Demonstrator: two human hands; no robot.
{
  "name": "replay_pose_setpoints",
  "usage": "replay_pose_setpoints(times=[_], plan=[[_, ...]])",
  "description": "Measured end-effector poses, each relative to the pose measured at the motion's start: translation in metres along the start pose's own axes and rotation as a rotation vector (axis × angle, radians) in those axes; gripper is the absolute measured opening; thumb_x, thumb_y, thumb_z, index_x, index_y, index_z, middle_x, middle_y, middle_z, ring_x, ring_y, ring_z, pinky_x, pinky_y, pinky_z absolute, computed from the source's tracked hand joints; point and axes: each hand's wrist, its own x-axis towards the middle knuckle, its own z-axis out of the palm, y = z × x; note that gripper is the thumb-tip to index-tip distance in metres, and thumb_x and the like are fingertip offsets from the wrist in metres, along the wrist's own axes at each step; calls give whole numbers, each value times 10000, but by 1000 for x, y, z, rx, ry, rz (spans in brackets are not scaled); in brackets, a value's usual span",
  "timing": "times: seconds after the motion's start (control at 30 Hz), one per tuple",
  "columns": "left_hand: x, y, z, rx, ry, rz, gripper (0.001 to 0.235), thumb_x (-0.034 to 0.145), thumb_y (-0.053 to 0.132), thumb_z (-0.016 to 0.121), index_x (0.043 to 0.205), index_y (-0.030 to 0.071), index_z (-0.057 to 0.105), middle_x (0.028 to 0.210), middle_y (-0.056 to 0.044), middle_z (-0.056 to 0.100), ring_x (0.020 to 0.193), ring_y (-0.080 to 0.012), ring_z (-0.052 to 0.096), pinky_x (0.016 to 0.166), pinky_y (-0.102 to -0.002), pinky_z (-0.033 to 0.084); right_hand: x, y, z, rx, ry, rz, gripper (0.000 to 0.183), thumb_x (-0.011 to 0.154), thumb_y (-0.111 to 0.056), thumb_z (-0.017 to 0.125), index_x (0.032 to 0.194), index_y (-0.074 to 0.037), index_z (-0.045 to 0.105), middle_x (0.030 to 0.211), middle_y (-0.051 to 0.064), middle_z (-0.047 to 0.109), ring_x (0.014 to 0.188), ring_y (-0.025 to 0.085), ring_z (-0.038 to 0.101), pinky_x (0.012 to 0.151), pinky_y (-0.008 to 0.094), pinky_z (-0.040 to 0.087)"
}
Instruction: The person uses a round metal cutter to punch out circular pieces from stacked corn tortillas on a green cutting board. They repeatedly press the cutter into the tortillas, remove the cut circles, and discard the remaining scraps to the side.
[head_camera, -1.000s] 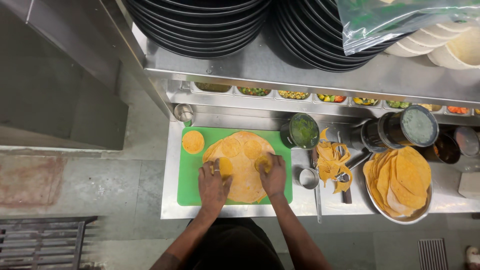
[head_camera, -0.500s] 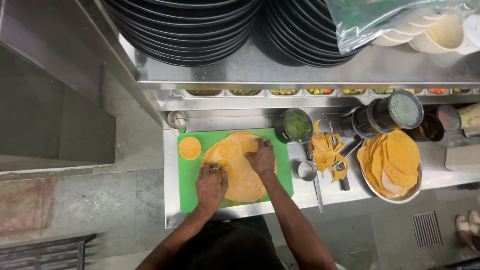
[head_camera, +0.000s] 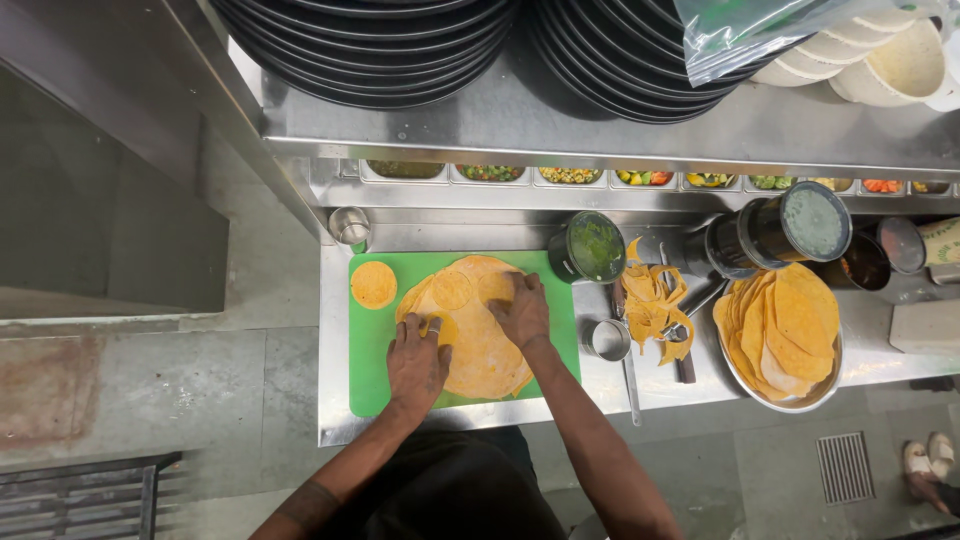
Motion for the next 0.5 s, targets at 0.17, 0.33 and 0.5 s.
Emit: replay_pose_setpoints(times=[0.17,0.33,0.5], plan=[[4,5,1,-32,78,-17,643,756,293,815,1301,18,612,1275,-192,510,1141,-373,511,888,-470,484,-4,8,-2,58,47,-88,665,750,-259,849,1340,-99,586,1224,174,545,1162,390,526,996,458,480],[3,-1,1,-46,125,29,624,786,228,791,1325,-18,594,1299,-172,526,1124,-365,525,940,-458,478,-11,-1,-6,66,89,-92,591,776,-215,809,1305,-53,601,1217,183,567,1142,396,539,985,460,481],[-5,-10,11,-60,187,-33,570,809,130,770,1327,-29,591,1264,-191,533,1095,-364,532,949,-458,479,-47,-30,0,161,60,-220,420,837,-187,766,1221,-52,660,1175,165,650,1116,393,593,989,462,498]])
